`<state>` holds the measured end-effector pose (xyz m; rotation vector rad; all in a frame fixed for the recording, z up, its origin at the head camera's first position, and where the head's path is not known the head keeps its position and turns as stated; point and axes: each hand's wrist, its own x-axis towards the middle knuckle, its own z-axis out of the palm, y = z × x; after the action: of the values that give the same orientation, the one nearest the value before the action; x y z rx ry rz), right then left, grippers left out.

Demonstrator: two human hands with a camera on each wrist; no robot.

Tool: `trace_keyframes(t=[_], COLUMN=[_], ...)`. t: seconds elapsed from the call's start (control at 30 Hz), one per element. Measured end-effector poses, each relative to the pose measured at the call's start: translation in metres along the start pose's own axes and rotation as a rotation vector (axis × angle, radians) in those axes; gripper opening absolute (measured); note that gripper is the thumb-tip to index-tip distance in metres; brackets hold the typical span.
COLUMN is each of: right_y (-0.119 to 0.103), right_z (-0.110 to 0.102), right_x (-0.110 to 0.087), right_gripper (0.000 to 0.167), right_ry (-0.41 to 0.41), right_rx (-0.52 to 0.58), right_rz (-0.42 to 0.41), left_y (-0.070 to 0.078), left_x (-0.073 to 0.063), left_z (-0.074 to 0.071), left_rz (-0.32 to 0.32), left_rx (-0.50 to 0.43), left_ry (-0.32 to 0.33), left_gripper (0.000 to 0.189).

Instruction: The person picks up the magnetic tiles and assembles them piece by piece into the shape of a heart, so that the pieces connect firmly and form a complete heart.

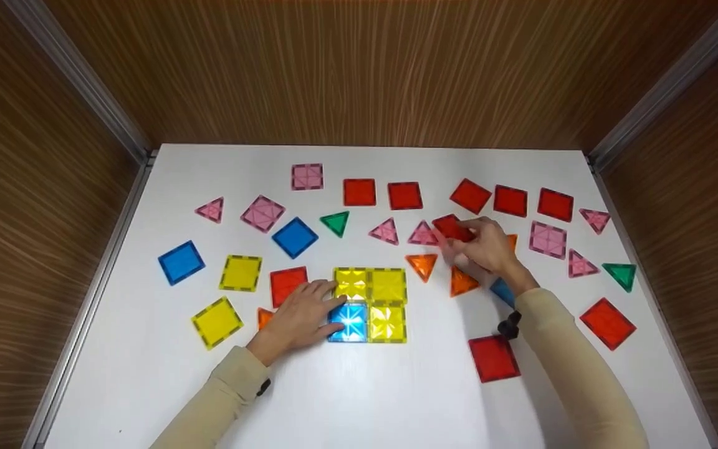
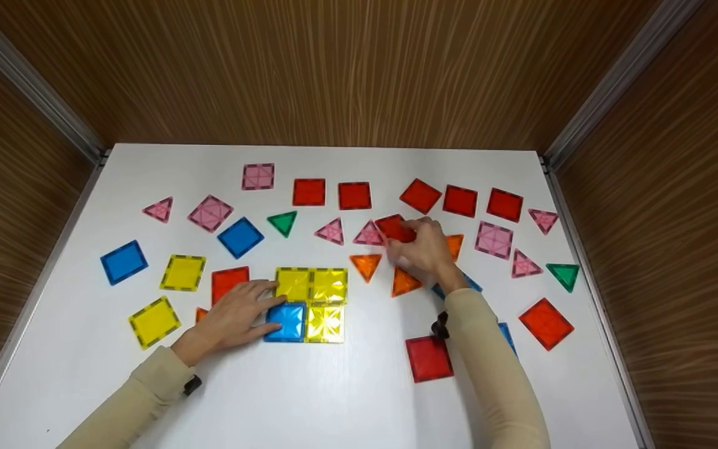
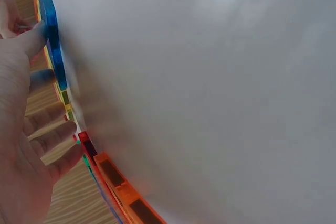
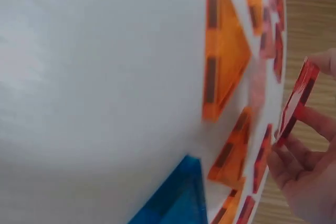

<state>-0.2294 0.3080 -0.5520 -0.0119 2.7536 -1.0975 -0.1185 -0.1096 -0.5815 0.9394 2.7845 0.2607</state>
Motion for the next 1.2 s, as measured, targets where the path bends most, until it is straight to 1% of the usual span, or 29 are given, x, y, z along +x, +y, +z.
trace_keyframes(t=[0.1, 0.2, 0.3, 0.5, 0.63, 0.77, 0.97, 1.03, 1.2], right_y=[-0.009, -0.019, -0.028, -0.044, -0.052, -0.057, -0.065, -0.067, -0.068], right_z=[0.001, 0.005, 0.013, 0.032, 0.043, 0.051, 0.061, 0.064, 0.069], right_x=[-0.004, -0.008, -0.010, -0.010, -0.010, -0.009, -0.004, -0.002, -0.001], right_gripper=[0.060, 0.059, 0.056, 0.048, 0.042, 0.038, 0.033, 0.032, 0.032], right_ry=[-0.077, -0.148, -0.185, -0.235, -0.296, -0.355, -0.405, -0.423, -0.449], right_rx=[0.072, 0.101, 0.113, 0.131, 0.136, 0.159, 0.195, 0.197, 0.164], right_rz=[0.039, 0.037, -0.016, -0.163, -0.210, -0.247, -0.328, -0.329, -0.292], left_y=[0.000, -0.001, 0.000, 0.001, 0.000, -0.001, -0.002, -0.003, -0.002], left_x=[0.001, 0.001, 0.001, 0.002, 0.003, 0.003, 0.002, 0.002, 0.003], left_z=[-0.001, -0.002, -0.003, -0.004, -0.003, -0.001, -0.001, -0.001, 0.000], left_rz=[-0.005, -0.008, -0.010, -0.017, -0.018, -0.005, -0.001, 0.002, 0.010], left_rx=[-0.003, 0.004, 0.012, 0.000, -0.003, -0.006, -0.017, -0.015, -0.015], left_ry=[-0.006, -0.008, -0.011, -0.025, -0.024, -0.010, -0.009, -0.009, 0.001], left_gripper=[0.065, 0.065, 0.065, 0.065, 0.066, 0.065, 0.065, 0.065, 0.064])
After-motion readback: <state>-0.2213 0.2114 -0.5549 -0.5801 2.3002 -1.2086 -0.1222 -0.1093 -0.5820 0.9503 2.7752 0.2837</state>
